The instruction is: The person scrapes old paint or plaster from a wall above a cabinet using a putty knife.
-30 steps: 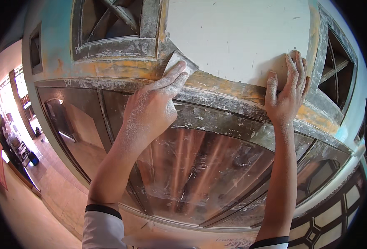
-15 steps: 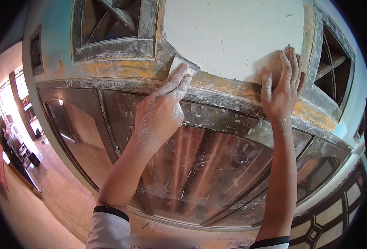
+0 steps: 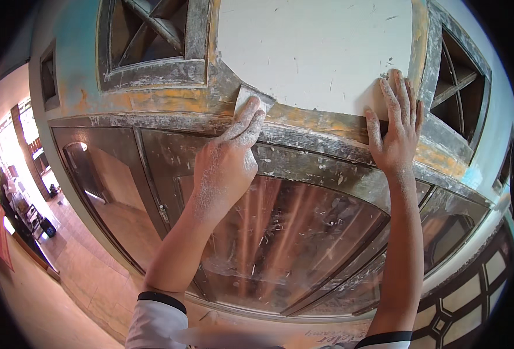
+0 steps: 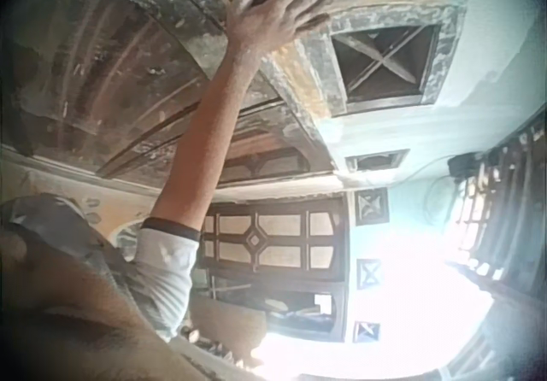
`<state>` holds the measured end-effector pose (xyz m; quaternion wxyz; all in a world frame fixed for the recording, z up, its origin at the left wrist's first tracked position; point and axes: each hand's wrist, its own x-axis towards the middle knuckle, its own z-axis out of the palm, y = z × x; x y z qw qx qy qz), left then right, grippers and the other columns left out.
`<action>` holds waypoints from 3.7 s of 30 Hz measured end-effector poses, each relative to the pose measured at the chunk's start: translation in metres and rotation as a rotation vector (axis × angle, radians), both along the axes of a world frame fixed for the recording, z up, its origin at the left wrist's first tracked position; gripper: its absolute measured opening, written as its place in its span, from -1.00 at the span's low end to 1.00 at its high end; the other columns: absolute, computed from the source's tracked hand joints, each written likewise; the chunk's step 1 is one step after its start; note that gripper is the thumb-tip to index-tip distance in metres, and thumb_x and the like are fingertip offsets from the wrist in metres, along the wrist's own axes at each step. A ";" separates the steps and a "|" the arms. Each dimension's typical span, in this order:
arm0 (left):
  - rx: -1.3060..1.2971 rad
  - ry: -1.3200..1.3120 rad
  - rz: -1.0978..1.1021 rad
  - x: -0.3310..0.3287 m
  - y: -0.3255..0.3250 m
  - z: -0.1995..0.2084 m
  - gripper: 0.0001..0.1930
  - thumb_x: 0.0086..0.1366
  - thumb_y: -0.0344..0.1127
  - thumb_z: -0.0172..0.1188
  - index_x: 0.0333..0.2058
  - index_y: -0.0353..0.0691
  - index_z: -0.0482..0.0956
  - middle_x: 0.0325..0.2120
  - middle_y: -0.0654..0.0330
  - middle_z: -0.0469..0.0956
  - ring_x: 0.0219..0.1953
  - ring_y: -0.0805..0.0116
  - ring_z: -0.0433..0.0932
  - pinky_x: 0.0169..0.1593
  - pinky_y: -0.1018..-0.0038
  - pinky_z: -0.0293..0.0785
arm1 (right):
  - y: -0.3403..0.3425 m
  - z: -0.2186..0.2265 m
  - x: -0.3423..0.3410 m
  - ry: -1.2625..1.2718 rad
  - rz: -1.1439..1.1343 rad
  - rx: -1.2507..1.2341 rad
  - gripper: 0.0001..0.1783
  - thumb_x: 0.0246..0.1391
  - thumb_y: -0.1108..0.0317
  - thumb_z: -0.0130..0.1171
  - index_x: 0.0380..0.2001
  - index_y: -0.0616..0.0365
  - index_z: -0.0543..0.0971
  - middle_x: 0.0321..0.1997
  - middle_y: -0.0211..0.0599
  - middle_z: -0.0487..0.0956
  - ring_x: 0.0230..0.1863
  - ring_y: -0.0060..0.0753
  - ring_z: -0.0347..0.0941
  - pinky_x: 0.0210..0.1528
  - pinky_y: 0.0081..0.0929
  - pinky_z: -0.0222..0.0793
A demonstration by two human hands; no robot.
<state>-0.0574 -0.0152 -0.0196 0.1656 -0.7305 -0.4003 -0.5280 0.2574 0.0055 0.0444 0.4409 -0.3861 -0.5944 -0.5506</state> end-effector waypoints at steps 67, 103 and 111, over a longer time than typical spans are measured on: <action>-0.030 -0.102 -0.019 0.098 -0.030 -0.015 -0.45 0.29 -0.66 0.03 0.26 -0.25 0.54 0.38 0.09 0.42 0.29 0.04 0.52 0.28 0.28 0.53 | -0.005 0.002 0.024 -0.021 0.116 -0.026 -0.44 0.23 0.01 0.31 0.29 -0.25 0.56 0.55 -0.45 0.36 0.58 -0.17 0.21 0.59 0.15 -0.07; 0.553 0.304 0.181 0.010 0.071 0.090 -0.50 0.41 -0.06 0.19 0.29 0.05 0.55 0.50 0.37 0.25 0.57 0.11 0.08 0.58 -0.02 -0.06 | -0.072 -0.071 0.033 0.375 0.062 -0.594 -0.43 0.34 0.39 0.16 0.40 -0.06 0.45 -0.32 0.21 0.66 -0.29 0.36 0.60 -0.28 0.01 0.50; 0.547 0.334 0.138 0.003 0.076 0.091 -0.45 0.41 -0.09 0.19 0.35 0.03 0.49 0.51 0.33 0.22 0.59 0.10 0.03 0.59 -0.04 -0.08 | -0.063 -0.071 0.038 0.357 -0.021 -0.583 -0.41 0.39 0.32 0.14 0.45 -0.29 0.41 -0.31 0.16 0.67 -0.29 0.36 0.60 -0.26 0.03 0.50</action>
